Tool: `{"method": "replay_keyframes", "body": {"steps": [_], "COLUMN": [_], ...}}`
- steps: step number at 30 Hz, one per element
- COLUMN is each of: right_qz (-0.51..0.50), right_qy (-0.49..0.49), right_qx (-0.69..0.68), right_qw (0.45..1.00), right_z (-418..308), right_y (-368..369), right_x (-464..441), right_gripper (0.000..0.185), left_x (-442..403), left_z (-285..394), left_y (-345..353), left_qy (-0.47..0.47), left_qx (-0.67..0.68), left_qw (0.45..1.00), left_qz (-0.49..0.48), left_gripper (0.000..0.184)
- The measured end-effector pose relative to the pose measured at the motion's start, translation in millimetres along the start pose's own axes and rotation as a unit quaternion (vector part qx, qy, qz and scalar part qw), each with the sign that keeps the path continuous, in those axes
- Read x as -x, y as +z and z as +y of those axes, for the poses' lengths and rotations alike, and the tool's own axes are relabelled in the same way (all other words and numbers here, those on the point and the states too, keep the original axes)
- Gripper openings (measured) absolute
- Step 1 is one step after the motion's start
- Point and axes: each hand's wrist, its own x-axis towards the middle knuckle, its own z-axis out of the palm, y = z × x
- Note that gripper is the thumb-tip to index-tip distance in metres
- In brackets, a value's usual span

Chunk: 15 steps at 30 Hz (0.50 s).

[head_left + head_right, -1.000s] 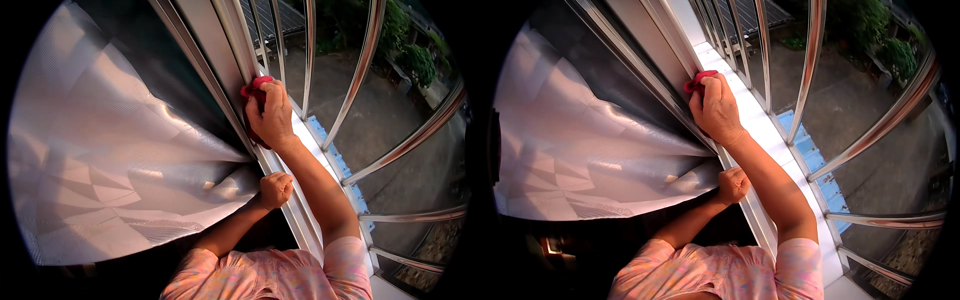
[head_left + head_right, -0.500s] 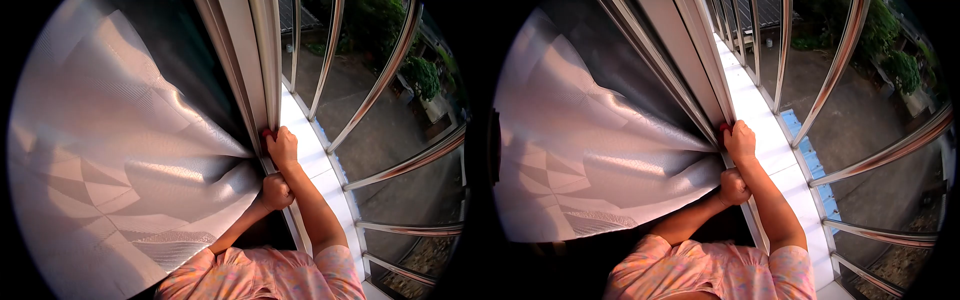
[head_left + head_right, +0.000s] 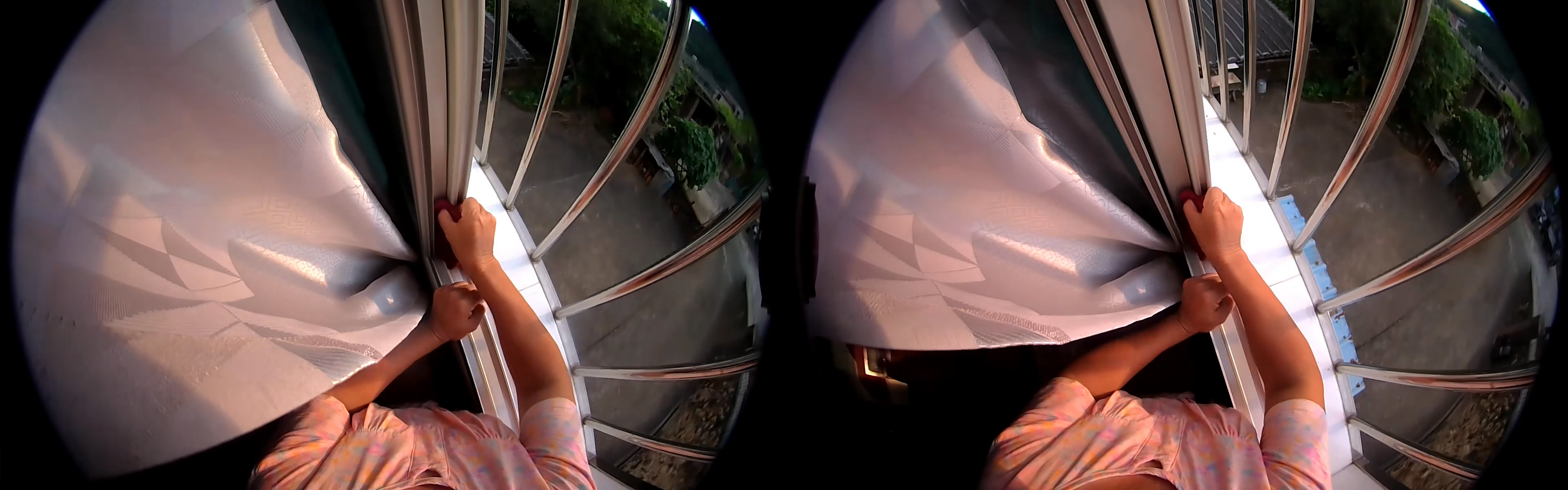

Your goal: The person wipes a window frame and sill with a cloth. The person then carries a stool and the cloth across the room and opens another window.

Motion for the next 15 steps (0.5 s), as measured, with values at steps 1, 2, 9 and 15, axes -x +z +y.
{"method": "replay_keyframes", "body": {"steps": [1,2,9,15], "right_qz": [0.022,0.045,-0.028,-0.225], "right_qy": [-0.020,-0.041,-0.009,0.068], "right_qx": [-0.021,-0.041,-0.006,0.044], "right_qw": [0.999,0.997,1.000,0.971], "right_z": [-7,-14,6,27], "right_y": [-7,-14,7,2], "right_x": [-7,-14,10,11], "right_gripper": [0.030,0.028,0.026,0.020], "left_x": [1,0,-1,-2], "left_z": [-1,2,5,5], "left_y": [2,1,-2,-5], "left_qy": [0.008,0.010,-0.031,-0.016], "left_qx": [0.018,0.022,0.000,0.017], "left_qw": [1.000,1.000,0.999,0.999], "left_qz": [0.013,0.010,-0.023,-0.044], "left_gripper": [0.011,0.011,0.001,0.002]}}
